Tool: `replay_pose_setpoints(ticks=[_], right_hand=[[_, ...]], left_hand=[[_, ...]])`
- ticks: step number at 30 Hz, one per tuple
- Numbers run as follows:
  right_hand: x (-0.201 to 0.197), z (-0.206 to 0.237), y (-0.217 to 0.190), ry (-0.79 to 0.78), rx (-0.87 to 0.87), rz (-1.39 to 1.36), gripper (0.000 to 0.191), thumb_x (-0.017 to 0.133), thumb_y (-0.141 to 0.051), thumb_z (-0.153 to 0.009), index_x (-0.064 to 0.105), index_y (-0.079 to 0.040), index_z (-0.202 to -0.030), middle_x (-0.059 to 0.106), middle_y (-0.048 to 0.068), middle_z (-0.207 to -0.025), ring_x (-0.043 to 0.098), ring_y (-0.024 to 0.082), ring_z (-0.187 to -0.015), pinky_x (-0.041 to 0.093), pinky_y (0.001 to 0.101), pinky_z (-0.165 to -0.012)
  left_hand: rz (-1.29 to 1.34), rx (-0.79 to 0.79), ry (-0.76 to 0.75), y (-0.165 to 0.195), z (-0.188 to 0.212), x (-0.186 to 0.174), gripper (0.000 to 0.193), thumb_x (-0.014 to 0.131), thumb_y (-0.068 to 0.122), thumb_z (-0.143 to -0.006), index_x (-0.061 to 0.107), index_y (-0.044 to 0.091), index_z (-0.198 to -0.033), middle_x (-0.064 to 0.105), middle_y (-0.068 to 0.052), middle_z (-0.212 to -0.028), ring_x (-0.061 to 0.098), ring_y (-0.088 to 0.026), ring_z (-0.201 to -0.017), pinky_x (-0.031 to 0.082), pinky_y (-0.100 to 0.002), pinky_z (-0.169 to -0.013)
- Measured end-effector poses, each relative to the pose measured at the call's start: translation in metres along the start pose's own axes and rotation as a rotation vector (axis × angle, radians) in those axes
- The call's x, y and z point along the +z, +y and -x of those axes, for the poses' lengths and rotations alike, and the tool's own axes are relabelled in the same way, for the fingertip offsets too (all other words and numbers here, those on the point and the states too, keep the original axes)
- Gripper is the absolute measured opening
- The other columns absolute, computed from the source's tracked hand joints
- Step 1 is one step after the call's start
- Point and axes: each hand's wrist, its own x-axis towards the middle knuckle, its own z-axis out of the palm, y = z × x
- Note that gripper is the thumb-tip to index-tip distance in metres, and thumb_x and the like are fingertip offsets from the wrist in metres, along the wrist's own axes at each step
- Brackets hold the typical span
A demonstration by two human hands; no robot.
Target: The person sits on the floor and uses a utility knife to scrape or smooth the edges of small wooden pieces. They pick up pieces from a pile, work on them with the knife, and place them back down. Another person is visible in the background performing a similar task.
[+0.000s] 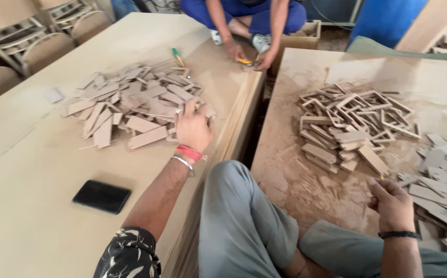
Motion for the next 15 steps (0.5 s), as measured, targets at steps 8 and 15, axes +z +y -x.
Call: replay_pose_setpoints(ticks=[8,15], right_hand=[[0.011,0.031,-0.087,-0.111,-0.224,0.372,0.022,0.077,-0.022,-0.093,0.074,-0.001,-0.099,0.059,-0.003,-0.071,0.05,0.005,-0.062,0.042,0.0234,-0.055],[-0.007,-0.03,-0.098,-0.106,-0.245,0.455,0.019,0.077,-0.019,-0.093,0.074,0.0,-0.097,0.061,-0.005,-0.073,0.048,0.002,-0.064,0.04,0.0218,-0.055]], left_hand=[[0.247,0.158,-0.378,0.075,0.0,0.103,0.021,0.08,0.029,-0.08,0.077,0.014,-0.094,0.067,-0.01,-0.109,0.063,-0.034,-0.104,0.053,-0.047,-0.087],[0.184,0.371,-0.817,0.171,0.013,0.221,0.03,0.08,0.037,-0.082,0.077,0.015,-0.1,0.07,-0.013,-0.11,0.067,-0.038,-0.104,0.056,-0.05,-0.087]])
